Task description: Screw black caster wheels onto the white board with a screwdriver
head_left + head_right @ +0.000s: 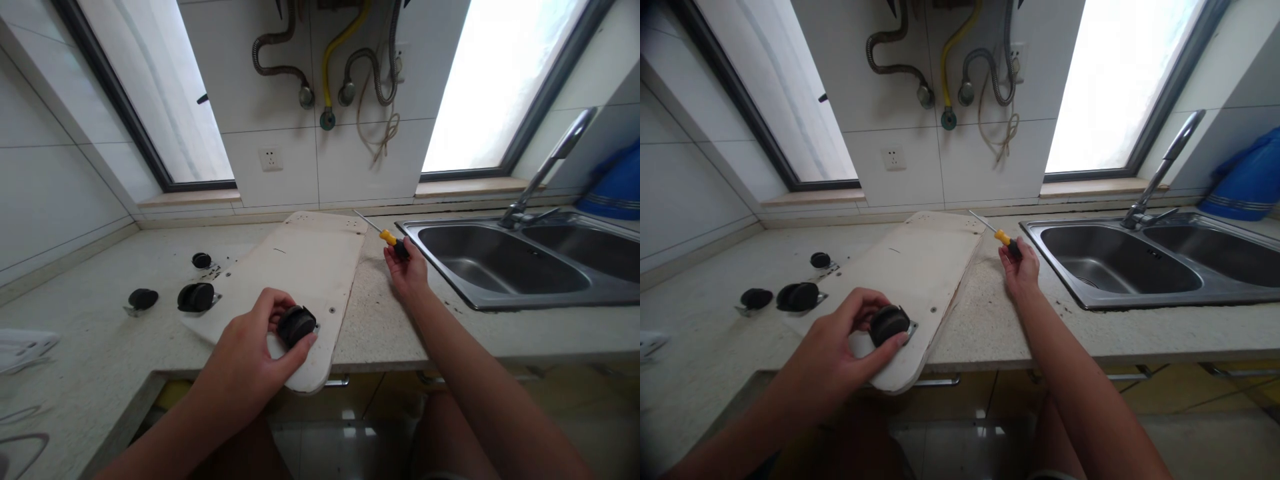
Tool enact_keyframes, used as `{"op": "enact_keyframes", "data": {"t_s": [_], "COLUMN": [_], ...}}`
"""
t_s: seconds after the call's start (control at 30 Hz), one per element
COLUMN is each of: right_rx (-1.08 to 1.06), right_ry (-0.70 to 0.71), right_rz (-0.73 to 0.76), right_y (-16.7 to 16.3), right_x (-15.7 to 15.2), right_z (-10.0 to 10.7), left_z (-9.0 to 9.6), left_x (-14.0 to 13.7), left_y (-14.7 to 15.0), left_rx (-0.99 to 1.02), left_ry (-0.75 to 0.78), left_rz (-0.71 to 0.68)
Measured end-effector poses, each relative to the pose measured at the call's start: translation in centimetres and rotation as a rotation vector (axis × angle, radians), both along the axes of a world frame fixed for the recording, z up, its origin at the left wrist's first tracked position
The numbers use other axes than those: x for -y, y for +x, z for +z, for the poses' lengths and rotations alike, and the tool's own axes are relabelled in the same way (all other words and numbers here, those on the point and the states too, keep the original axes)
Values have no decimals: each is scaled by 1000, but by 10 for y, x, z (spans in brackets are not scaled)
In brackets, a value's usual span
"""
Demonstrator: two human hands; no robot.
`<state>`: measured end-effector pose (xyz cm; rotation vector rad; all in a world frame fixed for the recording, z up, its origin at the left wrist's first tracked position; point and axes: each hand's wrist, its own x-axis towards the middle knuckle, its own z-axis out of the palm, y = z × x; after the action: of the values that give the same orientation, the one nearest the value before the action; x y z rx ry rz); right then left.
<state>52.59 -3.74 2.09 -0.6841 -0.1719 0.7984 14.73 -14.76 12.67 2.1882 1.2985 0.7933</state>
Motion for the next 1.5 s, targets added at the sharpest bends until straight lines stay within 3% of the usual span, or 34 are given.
{"op": "enact_keyframes", "data": {"t_s": [0.17,0.27,0.37,0.43,0.5,0.6,0.8,0.93,1.2,1.5], "right_rx": [-6,-12,-16,-19,-22,-22,-14,-8,27,27], "right_ry": [-21,-31,-37,-41,-46,-57,-92,-115,-134,-69], "right_rz": [12,14,17,20,22,16,-9,-30,-27,-48], "right_y": [1,2,4,4,5,5,6,9,15,14], "right_x": [1,0,0,0,0,1,2,2,1,5], "right_z": [2,2,2,2,2,2,2,3,2,3], "left_z": [3,14,32,40,39,18,-52,-78,-94,-85], "left_x": [5,-4,-35,-67,-105,-155,-206,-224,-236,-225], "left_y": [-1,-18,-58,-94,-131,-173,-192,-187,-186,-184], "left_rx": [26,74,153,268,250,-144,-334,-401,-479,-464], "left_ry": [-35,37,241,431,422,208,130,161,172,141], "left_rz": [-23,-12,155,366,503,637,554,435,363,421]}}
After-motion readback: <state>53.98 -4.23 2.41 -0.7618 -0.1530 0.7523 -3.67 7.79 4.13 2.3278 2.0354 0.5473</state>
